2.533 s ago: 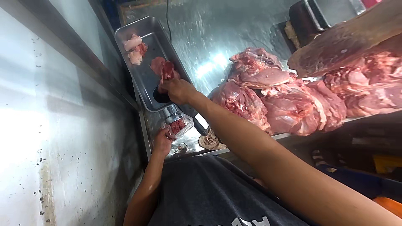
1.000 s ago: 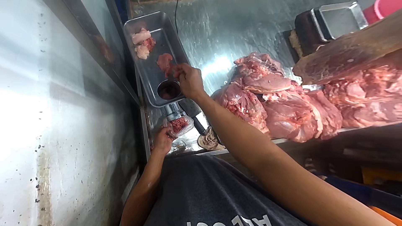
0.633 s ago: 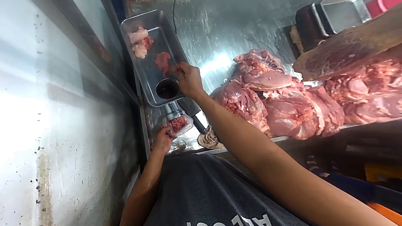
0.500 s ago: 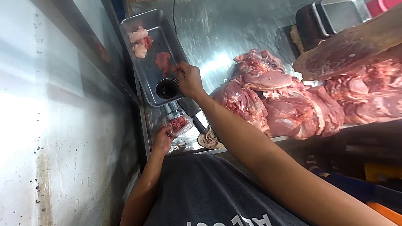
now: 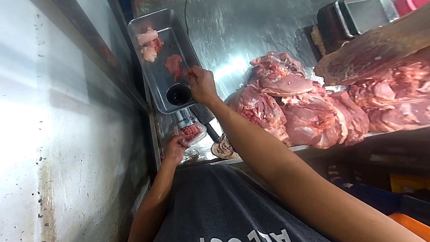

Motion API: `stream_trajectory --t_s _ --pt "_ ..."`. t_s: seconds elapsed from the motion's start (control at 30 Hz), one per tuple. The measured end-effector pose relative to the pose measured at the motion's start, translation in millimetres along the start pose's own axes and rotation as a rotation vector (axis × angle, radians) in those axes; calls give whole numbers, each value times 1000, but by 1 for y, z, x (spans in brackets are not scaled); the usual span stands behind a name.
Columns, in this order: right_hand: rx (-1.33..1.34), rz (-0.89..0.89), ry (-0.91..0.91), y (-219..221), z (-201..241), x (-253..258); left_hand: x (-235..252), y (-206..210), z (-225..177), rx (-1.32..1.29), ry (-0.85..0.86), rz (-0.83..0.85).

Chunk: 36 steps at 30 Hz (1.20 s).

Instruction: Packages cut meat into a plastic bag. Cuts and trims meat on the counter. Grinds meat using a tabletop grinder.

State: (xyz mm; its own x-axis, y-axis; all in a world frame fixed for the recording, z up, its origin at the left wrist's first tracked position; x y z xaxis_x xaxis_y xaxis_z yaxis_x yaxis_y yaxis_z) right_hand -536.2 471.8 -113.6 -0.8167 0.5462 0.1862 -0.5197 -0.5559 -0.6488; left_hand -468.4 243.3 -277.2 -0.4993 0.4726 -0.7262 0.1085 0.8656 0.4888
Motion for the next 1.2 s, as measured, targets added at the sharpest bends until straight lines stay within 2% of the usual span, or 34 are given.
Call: stream_trajectory --t_s 0.13,0.2,0.27,0.33,0.4,0.43,0.47,0.53,0.6,0.67,0.77,0.83,0.93,1.03,1.13,1.2 --pt "51 -340 -232 -15 5 -28 -2 -1 1 12 0 -2" --pt "25 -383 -185 -25 -4 -72 -4 -8 1 -1 13 -26" --pt "-32 -283 81 -17 -37 -126 -5 -20 3 -17 21 -70" --pt "-2 -38 466 12 -80 -166 -5 -28 7 -56 -10 -81" --pt "160 267 844 49 -120 -194 -4 -21 15 -121 -46 -53" --pt "307 334 989 63 -133 -202 -5 -13 17 -158 -50 -38" --pt "451 330 1088 72 -141 -206 -5 -5 19 -193 -40 -33" --pt "638 213 1194 71 -150 -201 -4 7 19 -257 0 -47" --pt "828 37 1239 64 -150 -192 -2 11 19 -289 28 -67" --pt "1040 -83 1171 55 -126 -181 1 12 16 -293 23 -80" --pt "1220 -82 1100 48 -97 -178 16 3 4 -263 -33 -149" --pt "1183 -22 1159 54 -106 -183 29 -2 -2 -253 -55 -177" --pt "1186 87 1265 54 -118 -182 35 11 -16 -250 1 -186" --pt "1167 157 1213 40 -112 -173 15 25 -23 -186 23 -155" --pt "963 250 1261 45 -125 -180 15 18 -19 -169 70 -134" --pt "810 249 1260 53 -135 -189 19 16 -19 -149 106 -138"
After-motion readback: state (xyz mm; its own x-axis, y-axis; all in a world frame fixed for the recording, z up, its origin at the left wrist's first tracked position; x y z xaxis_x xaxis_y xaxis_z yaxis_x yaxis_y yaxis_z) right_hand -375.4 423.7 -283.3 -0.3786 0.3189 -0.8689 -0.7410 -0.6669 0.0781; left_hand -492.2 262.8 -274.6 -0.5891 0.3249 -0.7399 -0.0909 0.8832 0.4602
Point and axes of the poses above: each hand's wrist, its own x-axis towards the middle knuckle, its own y-axis out of the palm, z = x × y, the point moved 5 cm from there along x, towards the middle knuckle, and after that the axes turned 1 degree about y, right-handed, at the moved point
